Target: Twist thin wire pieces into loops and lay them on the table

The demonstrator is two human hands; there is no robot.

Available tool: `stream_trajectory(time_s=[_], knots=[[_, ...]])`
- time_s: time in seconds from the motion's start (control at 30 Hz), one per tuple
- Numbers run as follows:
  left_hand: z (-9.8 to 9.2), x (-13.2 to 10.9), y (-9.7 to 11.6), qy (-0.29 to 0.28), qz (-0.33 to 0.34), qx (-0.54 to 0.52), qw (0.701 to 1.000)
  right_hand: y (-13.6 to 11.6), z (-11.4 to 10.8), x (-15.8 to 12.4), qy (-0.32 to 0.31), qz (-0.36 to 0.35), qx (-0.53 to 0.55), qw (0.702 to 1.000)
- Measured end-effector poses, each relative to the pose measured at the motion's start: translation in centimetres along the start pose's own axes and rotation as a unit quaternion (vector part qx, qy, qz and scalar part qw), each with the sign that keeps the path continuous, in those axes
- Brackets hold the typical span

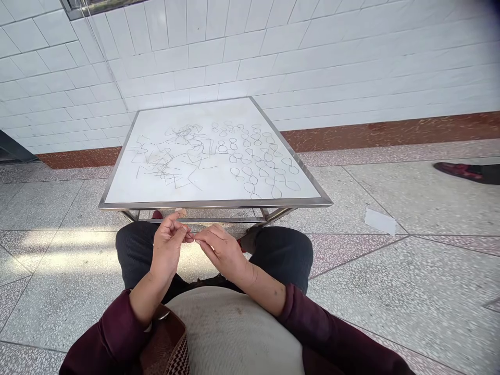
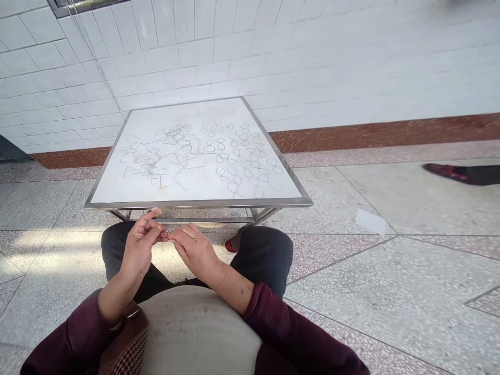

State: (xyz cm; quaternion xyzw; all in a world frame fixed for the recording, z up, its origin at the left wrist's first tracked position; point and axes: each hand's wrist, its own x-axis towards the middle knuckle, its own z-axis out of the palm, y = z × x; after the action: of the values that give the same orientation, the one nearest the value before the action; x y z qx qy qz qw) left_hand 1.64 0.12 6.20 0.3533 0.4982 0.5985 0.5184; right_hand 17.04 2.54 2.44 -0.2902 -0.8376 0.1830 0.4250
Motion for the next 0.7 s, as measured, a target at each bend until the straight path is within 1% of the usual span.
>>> stream_trajectory(time_s=[0.17, 0.33, 0.53, 0.7], knots=[[0.0, 0.1, 0.2, 0.003, -0.016, 0.011, 1.000, 0.0, 0.2, -0.1, -0.009, 0.026, 0.000, 1.000], [0.0, 0.2, 0.4, -0.001, -0.010, 0.029, 1.000, 0.1, 0.2, -0.1, -0.006, 0.008, -0.005, 1.000], [-0.6, 0.4, 0.5, -0.039, -0.028, 0.060, 0.997, 0.5, 0.2, -0.1, -0.012, -0.006, -0.002, 1.000], [-1.0, 0.4, 0.3, -0.067, -0.030, 0.029, 0.997, 0.8, 0.2, -0.2, 0.012, 0.004, 0.023, 1.000]])
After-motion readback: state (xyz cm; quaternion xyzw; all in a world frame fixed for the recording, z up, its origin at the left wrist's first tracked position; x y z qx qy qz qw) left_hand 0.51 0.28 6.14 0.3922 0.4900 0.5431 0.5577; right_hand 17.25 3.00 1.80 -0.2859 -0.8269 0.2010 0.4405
